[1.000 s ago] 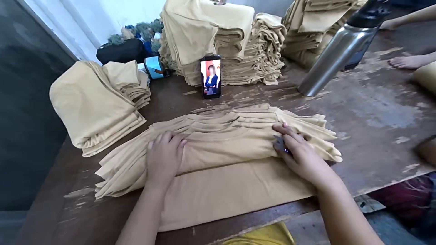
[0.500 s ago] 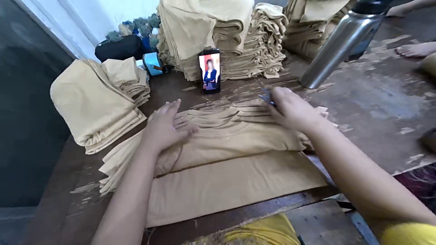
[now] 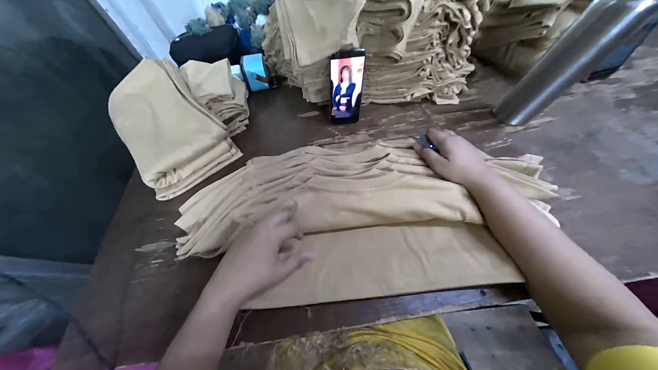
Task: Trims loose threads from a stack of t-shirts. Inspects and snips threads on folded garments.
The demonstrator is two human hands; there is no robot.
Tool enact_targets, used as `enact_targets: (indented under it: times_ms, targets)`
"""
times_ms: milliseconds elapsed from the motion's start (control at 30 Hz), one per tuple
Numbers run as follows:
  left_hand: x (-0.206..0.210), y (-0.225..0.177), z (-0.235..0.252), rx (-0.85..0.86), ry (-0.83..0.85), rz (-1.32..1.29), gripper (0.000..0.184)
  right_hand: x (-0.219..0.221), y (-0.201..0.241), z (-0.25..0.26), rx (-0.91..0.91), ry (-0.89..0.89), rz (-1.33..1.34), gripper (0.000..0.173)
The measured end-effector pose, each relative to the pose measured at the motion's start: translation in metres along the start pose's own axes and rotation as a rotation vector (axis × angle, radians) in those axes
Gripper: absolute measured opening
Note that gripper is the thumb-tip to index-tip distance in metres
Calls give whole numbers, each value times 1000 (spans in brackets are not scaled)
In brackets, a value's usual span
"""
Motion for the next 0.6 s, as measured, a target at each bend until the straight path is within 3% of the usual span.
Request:
enact_targets:
  times_ms: [33, 67, 167, 300, 367, 500, 600]
  targets:
    - [12, 11, -23, -100, 106, -1, 40, 0, -1, 0, 12, 5, -2, 46]
    - [19, 22, -44, -144, 105, -24, 35, 1, -2, 0, 18, 5, -8, 47]
    - [15, 34, -89, -86, -46, -109, 26, 0, -1, -1, 30, 9, -4, 48]
    - [11, -16, -123, 182, 267, -449, 27, -2, -2, 1, 43, -4, 0, 47]
    - [19, -32, -125, 216, 322, -466, 25, -1, -2, 0, 40, -11, 3, 46]
    - [49, -38, -117, 189, 105, -189, 32, -2, 1, -3, 39, -26, 15, 46]
    - [66, -37, -123, 178, -14, -136, 25, -2, -1, -3, 36, -28, 11, 47]
Point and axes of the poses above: each hand's wrist, its own z-axis towards the middle knuckle, its own x-axis out of the palm, y = z × x, the point moved 7 cm from there along z, towards the middle knuckle, and after that the axes turned 12 degrees about -x, right-handed, at the moved point
